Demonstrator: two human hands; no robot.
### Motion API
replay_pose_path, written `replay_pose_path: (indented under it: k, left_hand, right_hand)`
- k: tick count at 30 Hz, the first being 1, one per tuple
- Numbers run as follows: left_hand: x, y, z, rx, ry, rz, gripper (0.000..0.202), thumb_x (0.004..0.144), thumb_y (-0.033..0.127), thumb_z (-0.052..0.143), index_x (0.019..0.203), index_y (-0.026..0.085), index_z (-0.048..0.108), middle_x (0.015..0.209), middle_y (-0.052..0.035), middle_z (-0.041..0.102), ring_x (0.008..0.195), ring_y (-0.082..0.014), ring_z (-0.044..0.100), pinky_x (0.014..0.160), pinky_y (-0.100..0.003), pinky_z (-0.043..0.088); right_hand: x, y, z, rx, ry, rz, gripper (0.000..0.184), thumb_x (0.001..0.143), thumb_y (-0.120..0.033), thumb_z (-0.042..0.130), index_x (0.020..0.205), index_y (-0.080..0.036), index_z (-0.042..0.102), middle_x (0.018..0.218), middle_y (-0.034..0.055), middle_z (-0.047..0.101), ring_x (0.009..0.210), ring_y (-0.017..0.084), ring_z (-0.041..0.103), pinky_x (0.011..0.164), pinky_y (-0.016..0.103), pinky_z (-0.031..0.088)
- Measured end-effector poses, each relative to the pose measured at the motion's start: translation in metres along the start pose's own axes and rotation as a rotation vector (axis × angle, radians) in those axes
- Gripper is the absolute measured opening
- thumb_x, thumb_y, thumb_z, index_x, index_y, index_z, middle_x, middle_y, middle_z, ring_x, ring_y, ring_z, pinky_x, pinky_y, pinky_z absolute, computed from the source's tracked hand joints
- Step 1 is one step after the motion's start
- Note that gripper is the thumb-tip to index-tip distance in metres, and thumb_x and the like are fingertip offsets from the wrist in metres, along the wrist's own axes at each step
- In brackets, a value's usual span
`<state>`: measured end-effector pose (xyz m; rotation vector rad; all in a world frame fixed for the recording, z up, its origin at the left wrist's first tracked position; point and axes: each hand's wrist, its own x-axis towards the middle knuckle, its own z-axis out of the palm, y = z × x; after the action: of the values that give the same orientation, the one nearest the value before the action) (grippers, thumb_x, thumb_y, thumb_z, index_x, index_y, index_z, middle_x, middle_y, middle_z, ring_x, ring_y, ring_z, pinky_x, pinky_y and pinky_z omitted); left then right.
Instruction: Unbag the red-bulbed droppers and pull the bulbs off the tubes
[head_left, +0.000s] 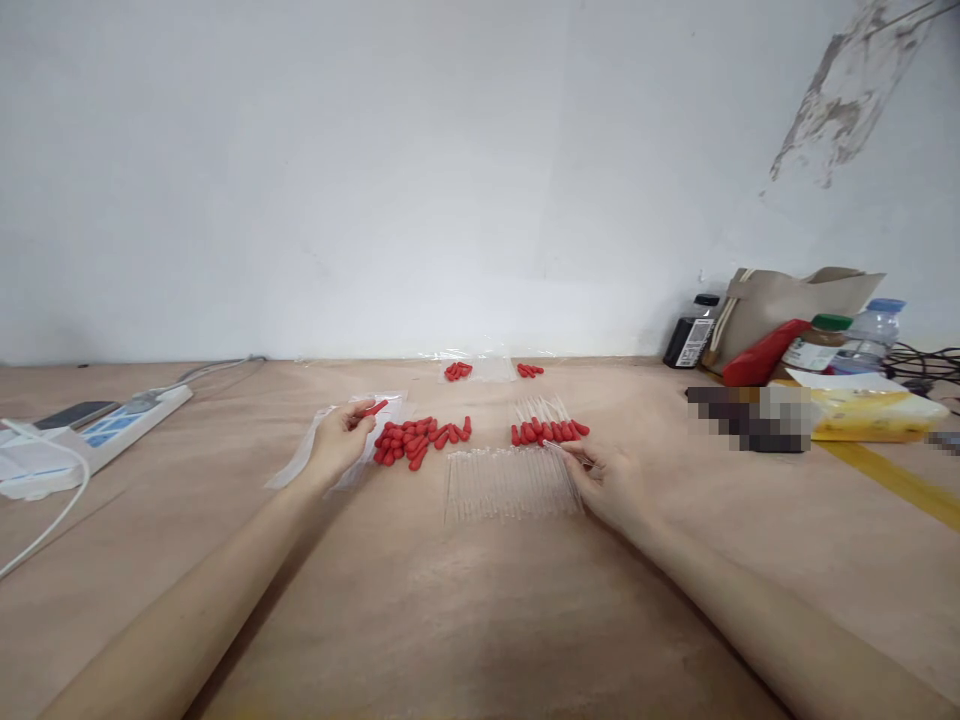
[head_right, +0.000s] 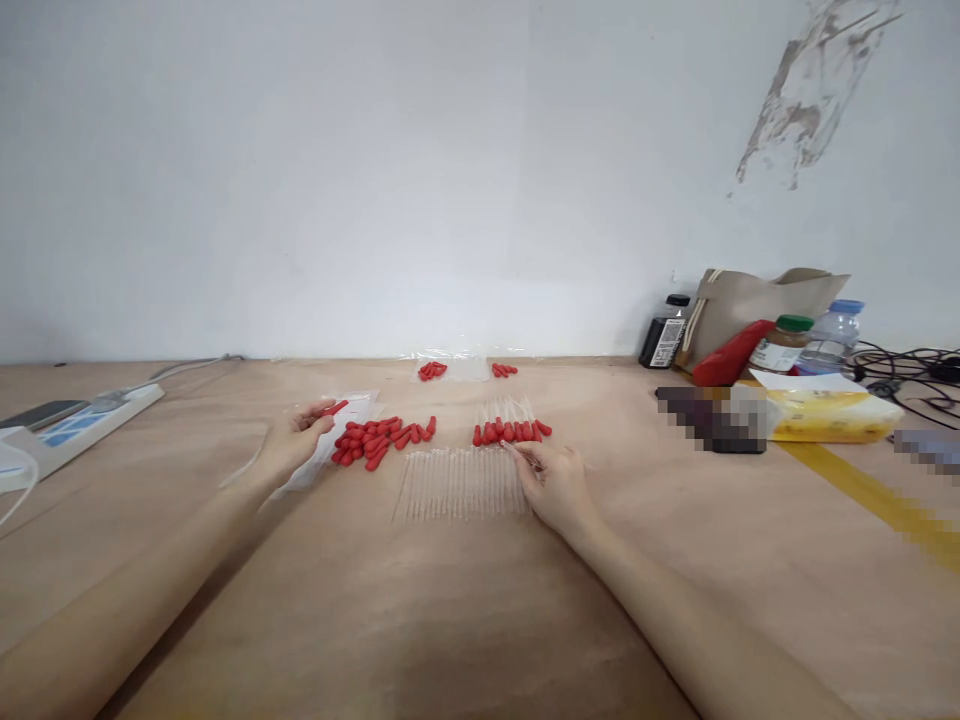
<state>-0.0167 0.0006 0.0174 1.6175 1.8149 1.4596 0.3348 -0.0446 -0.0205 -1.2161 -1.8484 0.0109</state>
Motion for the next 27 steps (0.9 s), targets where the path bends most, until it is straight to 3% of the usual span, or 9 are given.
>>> replay_pose_path:
  k: [7, 12, 16, 20, 23, 27]
  left_hand:
    - [-0.008, -0.003, 0.005, 0.117, 0.016, 0.151, 0.031, 0.065, 0.037, 0.056, 0.089, 0.018, 0.058, 0.084, -0.0023, 0.061, 0.064, -0.0126, 0.053, 0.058, -0.024, 0.042]
    - [-0.015, 0.003, 0.007, 0.176, -0.012, 0.225, 0.025, 0.069, 0.037, 0.054, 0.085, 0.019, 0.059, 0.082, -0.0012, 0.062, 0.067, -0.0139, 0.054, 0.061, -0.025, 0.043]
    - [-0.017, 0.002, 0.008, 0.211, -0.015, 0.222, 0.024, 0.071, 0.038, 0.053, 0.086, 0.02, 0.061, 0.083, -0.0008, 0.063, 0.072, -0.0155, 0.056, 0.061, -0.025, 0.042]
    - [-0.02, 0.001, 0.012, 0.233, 0.02, 0.297, 0.025, 0.075, 0.038, 0.05, 0.087, 0.02, 0.062, 0.088, -0.0013, 0.065, 0.082, -0.0176, 0.056, 0.073, -0.028, 0.042]
    - [-0.021, 0.0, 0.016, 0.261, 0.057, 0.358, 0.023, 0.076, 0.038, 0.05, 0.086, 0.021, 0.063, 0.09, -0.0015, 0.064, 0.09, -0.0194, 0.055, 0.083, -0.032, 0.04]
    - [-0.016, -0.005, 0.017, 0.18, 0.068, 0.26, 0.022, 0.073, 0.038, 0.053, 0.086, 0.022, 0.062, 0.094, -0.0019, 0.063, 0.096, -0.0202, 0.054, 0.088, -0.034, 0.037]
  right_hand:
    - [-0.005, 0.003, 0.007, -0.132, 0.036, -0.216, 0.019, 0.08, -0.02, 0.047, 0.085, -0.02, 0.066, 0.072, 0.0023, 0.066, 0.07, 0.014, 0.058, 0.069, 0.028, 0.036]
    - [-0.009, 0.001, 0.006, -0.186, -0.011, -0.211, 0.019, 0.079, -0.019, 0.048, 0.085, -0.022, 0.066, 0.073, 0.0013, 0.066, 0.07, 0.014, 0.056, 0.071, 0.03, 0.033]
    - [-0.01, -0.001, 0.006, -0.187, -0.103, -0.182, 0.018, 0.078, -0.029, 0.052, 0.088, -0.024, 0.066, 0.075, 0.0027, 0.063, 0.075, 0.017, 0.054, 0.073, 0.033, 0.034]
    - [-0.009, 0.007, 0.007, -0.122, -0.171, -0.112, 0.024, 0.075, -0.042, 0.054, 0.09, -0.027, 0.067, 0.099, 0.0066, 0.058, 0.096, 0.023, 0.051, 0.082, 0.04, 0.035]
    - [-0.008, 0.013, 0.007, -0.062, -0.262, -0.062, 0.042, 0.072, -0.051, 0.054, 0.107, -0.028, 0.06, 0.12, 0.0091, 0.047, 0.113, 0.027, 0.042, 0.09, 0.046, 0.032]
    - [-0.009, 0.013, 0.006, -0.024, -0.399, -0.046, 0.06, 0.069, -0.057, 0.054, 0.122, -0.029, 0.048, 0.132, 0.01, 0.036, 0.123, 0.029, 0.03, 0.096, 0.051, 0.028]
